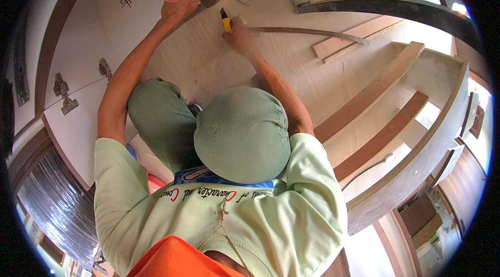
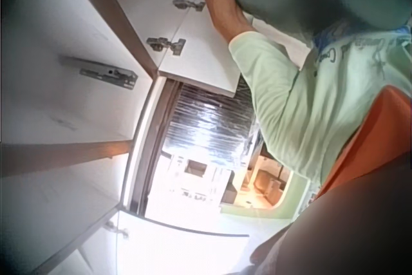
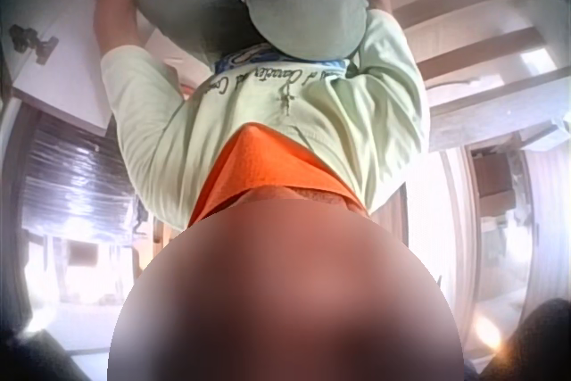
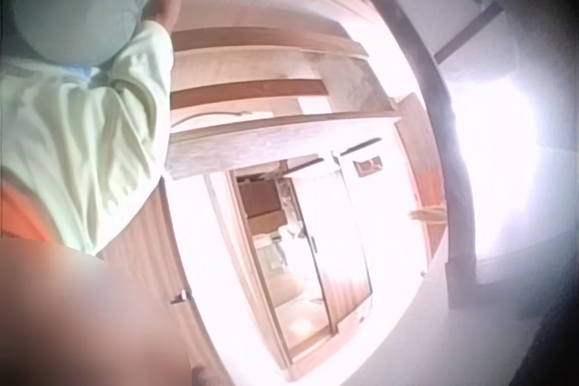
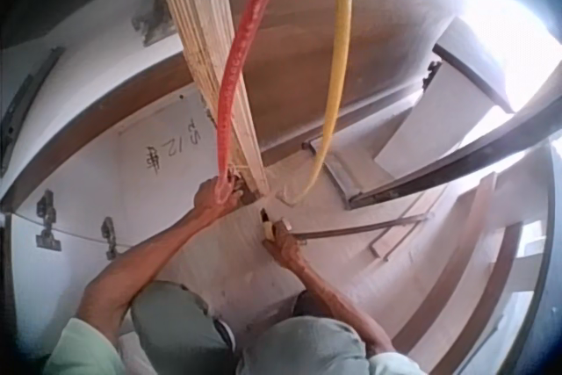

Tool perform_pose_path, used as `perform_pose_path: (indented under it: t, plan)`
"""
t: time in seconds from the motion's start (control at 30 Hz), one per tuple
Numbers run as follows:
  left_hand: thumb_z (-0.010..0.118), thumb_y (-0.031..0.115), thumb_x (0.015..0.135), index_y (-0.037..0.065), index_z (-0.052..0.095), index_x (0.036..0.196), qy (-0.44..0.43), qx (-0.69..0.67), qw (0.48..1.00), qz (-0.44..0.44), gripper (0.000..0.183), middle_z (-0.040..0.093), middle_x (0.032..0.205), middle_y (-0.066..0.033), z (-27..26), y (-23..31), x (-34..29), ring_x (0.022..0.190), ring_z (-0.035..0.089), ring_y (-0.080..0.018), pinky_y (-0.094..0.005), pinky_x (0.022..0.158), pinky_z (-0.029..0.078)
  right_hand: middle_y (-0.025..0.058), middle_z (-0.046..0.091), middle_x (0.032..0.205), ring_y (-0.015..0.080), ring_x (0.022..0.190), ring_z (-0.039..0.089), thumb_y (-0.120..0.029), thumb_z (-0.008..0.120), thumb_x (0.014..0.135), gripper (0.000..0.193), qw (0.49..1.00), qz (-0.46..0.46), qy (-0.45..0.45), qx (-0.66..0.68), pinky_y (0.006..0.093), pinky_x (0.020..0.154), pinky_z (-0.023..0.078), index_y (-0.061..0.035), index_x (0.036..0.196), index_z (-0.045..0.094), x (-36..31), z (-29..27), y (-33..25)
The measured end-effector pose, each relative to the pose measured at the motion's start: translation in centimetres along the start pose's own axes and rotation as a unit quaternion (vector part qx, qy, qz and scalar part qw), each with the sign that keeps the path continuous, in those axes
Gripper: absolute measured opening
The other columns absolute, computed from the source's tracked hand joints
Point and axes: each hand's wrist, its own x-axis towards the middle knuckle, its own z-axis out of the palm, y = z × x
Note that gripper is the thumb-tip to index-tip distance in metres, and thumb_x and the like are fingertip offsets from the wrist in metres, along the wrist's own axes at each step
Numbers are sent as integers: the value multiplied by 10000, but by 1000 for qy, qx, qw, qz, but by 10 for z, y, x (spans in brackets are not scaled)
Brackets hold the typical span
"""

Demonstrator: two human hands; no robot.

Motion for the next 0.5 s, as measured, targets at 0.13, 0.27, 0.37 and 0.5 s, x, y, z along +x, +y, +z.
perform_pose_path:
  t: [0.13, 0.27, 0.37, 0.5]
  plan:
    - [603, 408, 922, 43, 637, 1099, 20, -6, 1000, 10, 408, 690, 961, -171, 5, -2, 1, 949, 668, -333, -473, 801, 533, 259, 642, 1048, 404, 948, 653, -225, 688, 858, 458, 999, -44, 1, -31, 485, 788, 503, -6, 1188, 456, 6, 4, 5]
    - [614, 334, 911, 71, 669, 1036, 9, -40, 999, -7, 297, 700, 976, -156, 4, -1, 0, 952, 663, -351, -457, 823, 521, 267, 649, 994, 427, 900, 654, -220, 664, 867, 428, 996, -35, -25, -76, 514, 759, 501, -22, 1170, 436, 17, 1, 3]
    - [618, 327, 907, 70, 662, 1036, -2, -46, 999, -11, 291, 700, 963, -156, 0, 1, -2, 932, 666, -351, -460, 812, 522, 254, 665, 954, 431, 876, 659, -238, 629, 886, 395, 990, 13, -40, -132, 530, 742, 505, -46, 1170, 432, 21, -7, -3]
    - [625, 306, 899, 65, 654, 1024, 13, -39, 999, 13, 274, 700, 934, -163, -4, 1, -4, 907, 670, -354, -462, 805, 523, 216, 685, 915, 397, 854, 678, -259, 577, 912, 381, 982, -43, -43, -179, 512, 711, 517, -70, 1204, 424, 28, -20, -14]
